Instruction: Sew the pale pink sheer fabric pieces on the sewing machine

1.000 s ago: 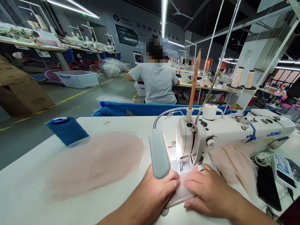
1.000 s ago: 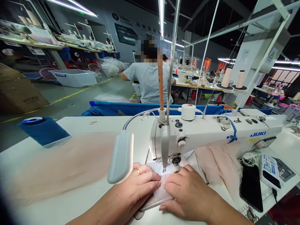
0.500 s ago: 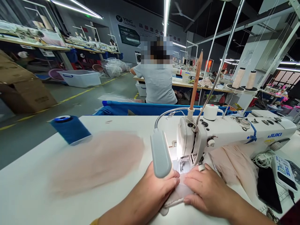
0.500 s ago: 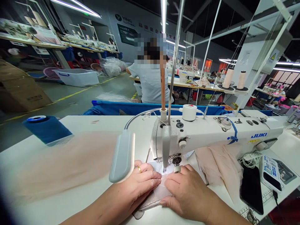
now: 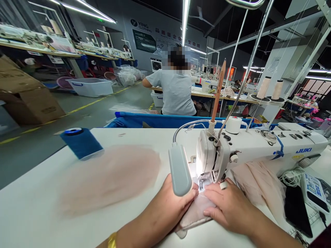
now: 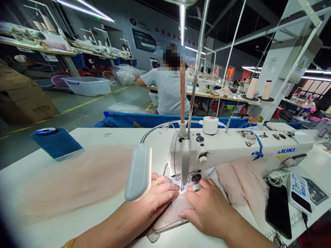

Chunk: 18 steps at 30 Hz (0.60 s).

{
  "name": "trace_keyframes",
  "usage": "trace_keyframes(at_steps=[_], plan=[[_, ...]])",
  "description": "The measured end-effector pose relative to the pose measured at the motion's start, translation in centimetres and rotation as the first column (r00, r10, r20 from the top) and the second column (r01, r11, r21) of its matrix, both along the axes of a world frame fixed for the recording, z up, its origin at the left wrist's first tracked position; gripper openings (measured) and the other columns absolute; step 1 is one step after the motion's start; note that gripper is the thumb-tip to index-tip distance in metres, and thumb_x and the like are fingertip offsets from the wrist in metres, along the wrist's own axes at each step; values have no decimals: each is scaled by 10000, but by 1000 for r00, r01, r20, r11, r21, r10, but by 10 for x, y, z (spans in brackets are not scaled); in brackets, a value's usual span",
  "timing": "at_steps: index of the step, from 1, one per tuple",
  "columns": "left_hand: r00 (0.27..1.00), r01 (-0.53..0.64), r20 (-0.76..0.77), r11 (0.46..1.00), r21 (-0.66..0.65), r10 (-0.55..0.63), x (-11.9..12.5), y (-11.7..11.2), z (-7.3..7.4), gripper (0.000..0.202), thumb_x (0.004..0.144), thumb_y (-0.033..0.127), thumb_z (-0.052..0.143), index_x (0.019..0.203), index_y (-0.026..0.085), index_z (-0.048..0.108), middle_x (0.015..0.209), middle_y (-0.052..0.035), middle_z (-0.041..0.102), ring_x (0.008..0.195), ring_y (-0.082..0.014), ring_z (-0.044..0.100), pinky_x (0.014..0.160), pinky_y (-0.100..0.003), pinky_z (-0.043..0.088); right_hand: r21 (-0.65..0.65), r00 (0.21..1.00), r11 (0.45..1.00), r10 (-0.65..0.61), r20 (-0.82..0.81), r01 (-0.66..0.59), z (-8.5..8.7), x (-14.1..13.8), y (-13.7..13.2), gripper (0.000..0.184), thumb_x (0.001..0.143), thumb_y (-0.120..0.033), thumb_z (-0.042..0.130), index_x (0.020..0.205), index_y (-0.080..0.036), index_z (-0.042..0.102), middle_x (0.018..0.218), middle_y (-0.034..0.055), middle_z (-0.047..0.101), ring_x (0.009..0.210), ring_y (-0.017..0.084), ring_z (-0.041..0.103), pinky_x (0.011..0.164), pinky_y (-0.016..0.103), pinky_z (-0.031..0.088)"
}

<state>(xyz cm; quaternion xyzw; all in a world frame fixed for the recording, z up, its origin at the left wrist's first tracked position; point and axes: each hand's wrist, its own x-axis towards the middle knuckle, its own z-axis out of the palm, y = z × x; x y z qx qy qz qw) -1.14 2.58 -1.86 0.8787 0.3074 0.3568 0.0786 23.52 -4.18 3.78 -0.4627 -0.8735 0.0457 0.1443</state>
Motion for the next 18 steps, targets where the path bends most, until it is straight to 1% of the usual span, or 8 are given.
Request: trace_keyframes(at_steps=[4,6,8,10,12,14,16,18], plan=[[999,19,-39,999,33,-18,-5,4,2,316,1083,291,467,1000,307,772,1038,-48,791,969,-277,690,968,-452,542,-15,1000,1000,-3,5,3,6,-1,0,249,1067,-465,748,1103,-219,740,1329,54,789,1101,306,673,966,432,535],[998,17,-60,999,33,-15,-8,6,4,288,1089,308,480,1098,306,768,1098,-58,784,1022,-289,678,989,-450,530,-20,1000,1000,3,0,-3,7,-1,-1,239,1071,-450,744,1118,-216,738,1348,50,784,1113,304,677,978,432,537],[997,-10,-74,1000,25,12,-10,8,7,275,1079,335,510,1226,295,739,1191,-71,764,1086,-305,651,1000,-447,526,-19,1000,1000,13,-10,-13,7,-1,-1,219,1078,-426,736,1138,-216,734,1366,52,778,1127,301,682,991,430,539],[993,-38,-109,999,28,41,-9,10,10,295,1066,363,531,1288,288,710,1234,-83,736,1101,-322,624,987,-462,524,-6,999,1000,28,-26,-28,5,0,-1,204,1080,-408,730,1146,-216,731,1370,63,775,1141,301,687,1000,432,542],[987,-53,-150,997,62,61,-7,10,14,278,1051,384,547,1249,284,714,1183,-96,718,1047,-338,608,935,-483,523,20,998,999,45,-47,-44,2,1,-1,195,1078,-395,726,1159,-217,728,1358,77,776,1145,303,690,998,436,550],[981,-93,-158,986,139,115,-5,7,18,224,1023,360,560,1150,268,720,1103,-112,699,995,-356,596,902,-508,511,64,996,997,58,-74,-53,-2,3,-2,197,1077,-389,719,1177,-219,722,1343,86,779,1130,308,692,979,445,563],[978,-119,-141,963,241,156,-2,0,22,148,967,268,565,1034,253,696,1039,-114,686,972,-368,600,923,-538,493,121,991,990,81,-108,-68,-5,6,-3,198,1084,-377,701,1207,-222,711,1319,88,786,1122,313,693,975,456,570],[978,-101,-148,951,292,149,-2,-10,29,113,880,181,576,938,251,642,994,-99,680,971,-368,622,961,-557,475,185,981,978,126,-147,-98,-8,7,-5,198,1103,-346,660,1256,-223,691,1280,90,798,1134,313,698,1006,467,566]])
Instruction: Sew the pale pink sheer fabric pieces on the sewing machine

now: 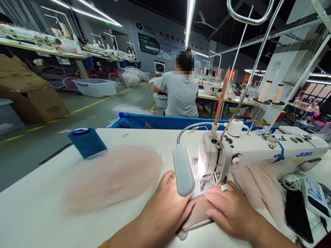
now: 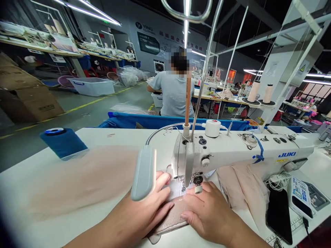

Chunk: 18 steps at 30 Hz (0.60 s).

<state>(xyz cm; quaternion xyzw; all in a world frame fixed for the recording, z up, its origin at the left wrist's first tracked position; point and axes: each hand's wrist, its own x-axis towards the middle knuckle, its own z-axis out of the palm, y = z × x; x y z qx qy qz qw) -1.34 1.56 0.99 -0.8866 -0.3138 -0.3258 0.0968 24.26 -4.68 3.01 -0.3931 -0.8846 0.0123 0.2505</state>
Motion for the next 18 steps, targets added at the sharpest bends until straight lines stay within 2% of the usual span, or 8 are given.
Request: trace_keyframes(at_steps=[1,3,6,8,10,13,15,18], plan=[[1000,25,-14,1000,-15,-26,-1,-6,4,118,848,157,583,911,252,615,979,-86,680,964,-360,635,969,-556,474,32,999,999,28,-24,-28,0,0,-1,206,1114,-326,634,1285,-220,679,1265,93,801,1146,310,701,1023,467,562],[995,83,-50,989,-126,-90,-2,-18,14,117,839,161,621,897,256,583,973,-66,687,946,-339,657,955,-534,497,93,993,992,90,-74,-83,0,-2,-2,227,1132,-288,585,1333,-210,656,1261,102,800,1162,298,708,1038,454,560],[979,132,-103,935,-328,-175,-5,-32,31,208,844,214,741,1002,266,616,1078,-67,728,957,-324,684,845,-455,543,143,984,981,146,-106,-131,4,-8,-3,266,1127,-239,563,1380,-192,630,1345,110,777,1215,286,701,1035,422,561],[974,156,-91,901,-404,-209,-5,-36,39,329,826,208,780,1110,281,632,1146,-66,744,975,-316,702,772,-401,548,118,986,984,145,-84,-135,7,-11,-3,284,1103,-203,571,1381,-186,626,1361,111,769,1235,281,692,1036,410,558],[968,208,-31,866,-456,-249,-5,-36,43,344,879,200,744,1186,297,626,1118,-41,757,939,-278,719,749,-359,555,46,994,993,109,-27,-107,9,-12,-2,273,1068,-169,581,1332,-197,645,1302,105,779,1206,279,687,1015,408,559],[963,254,42,841,-477,-267,-5,-32,38,178,988,230,645,1154,295,636,1018,-16,760,838,-231,721,723,-323,558,-73,993,997,43,108,-35,9,-10,-1,208,1006,-135,612,1182,-219,683,1161,81,782,1086,280,675,943,411,559],[973,218,24,874,-434,-231,-5,-29,29,79,997,232,612,1047,273,659,1022,-45,753,843,-246,719,711,-335,552,-107,985,994,30,172,-12,8,-8,-1,166,960,-117,645,1086,-219,684,1103,64,771,1029,280,659,918,413,551],[979,191,-6,918,-349,-206,-4,-27,14,110,973,211,589,915,250,674,1047,-87,734,886,-276,706,743,-366,555,-96,984,995,28,177,-11,6,-6,-2,176,925,-84,655,1036,-220,670,1179,62,770,1090,287,646,1006,432,527]])
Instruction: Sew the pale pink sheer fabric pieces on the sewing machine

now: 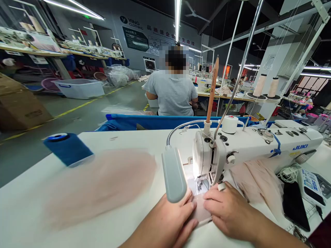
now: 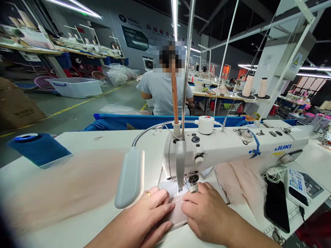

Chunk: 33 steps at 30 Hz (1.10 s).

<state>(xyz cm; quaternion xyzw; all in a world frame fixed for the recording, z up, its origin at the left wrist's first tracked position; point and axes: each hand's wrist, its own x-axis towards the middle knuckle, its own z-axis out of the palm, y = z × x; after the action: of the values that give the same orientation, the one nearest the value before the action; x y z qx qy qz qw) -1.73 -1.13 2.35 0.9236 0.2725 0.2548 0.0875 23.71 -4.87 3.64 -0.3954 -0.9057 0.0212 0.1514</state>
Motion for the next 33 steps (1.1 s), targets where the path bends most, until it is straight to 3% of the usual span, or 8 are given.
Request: trace_keyframes(at_steps=[4,7,11,15,20,26,33], plan=[[1000,10,1,999,-35,-10,1,1,-5,121,939,166,606,929,258,685,1041,-65,736,882,-256,689,793,-359,559,-3,1000,1000,10,-17,-10,-1,-1,-3,255,931,-63,615,1108,-238,670,1218,70,764,1147,284,637,1028,425,508],[1000,15,-4,998,-68,-15,-2,1,4,161,895,166,644,999,275,702,1056,-49,746,906,-269,680,791,-372,544,-18,1000,1000,5,-18,-5,-1,-4,-5,261,921,-69,602,1121,-221,670,1152,71,761,1083,279,642,955,407,522],[1000,-7,-22,996,-92,5,-4,-1,18,182,934,194,669,1077,291,724,1186,-47,748,1025,-289,682,893,-407,550,-3,1000,1000,-4,-7,4,-3,-7,-6,208,903,-75,597,1055,-198,668,1080,65,752,1000,272,642,887,402,519],[999,-23,-45,997,-80,19,-6,-1,23,210,932,203,704,1118,296,734,1282,-55,749,1080,-302,690,946,-425,571,10,1000,1000,-11,-8,11,-5,-7,-6,236,891,-78,601,1079,-208,659,1100,66,752,980,273,647,843,399,504],[996,-27,-82,999,-26,25,-13,11,13,374,951,322,752,1321,316,702,1383,-77,747,1159,-341,695,992,-456,571,34,999,999,-6,-40,7,-8,-7,-7,282,866,-70,605,1102,-219,643,1132,69,752,997,274,665,829,395,493],[997,-49,-59,998,44,51,-18,18,-12,398,980,373,709,1378,367,692,1475,-54,723,1235,-384,661,1084,-548,488,57,998,998,-6,-65,9,-9,-8,-6,264,869,-67,596,1080,-221,635,1079,60,763,939,266,660,799,387,479],[993,-89,-79,995,54,93,-21,16,-13,438,974,351,724,1410,386,692,1523,-42,704,1307,-388,636,1178,-584,423,101,995,995,0,-96,9,-7,-11,-6,243,882,-63,577,1061,-212,643,1079,69,767,922,262,655,798,380,479]])
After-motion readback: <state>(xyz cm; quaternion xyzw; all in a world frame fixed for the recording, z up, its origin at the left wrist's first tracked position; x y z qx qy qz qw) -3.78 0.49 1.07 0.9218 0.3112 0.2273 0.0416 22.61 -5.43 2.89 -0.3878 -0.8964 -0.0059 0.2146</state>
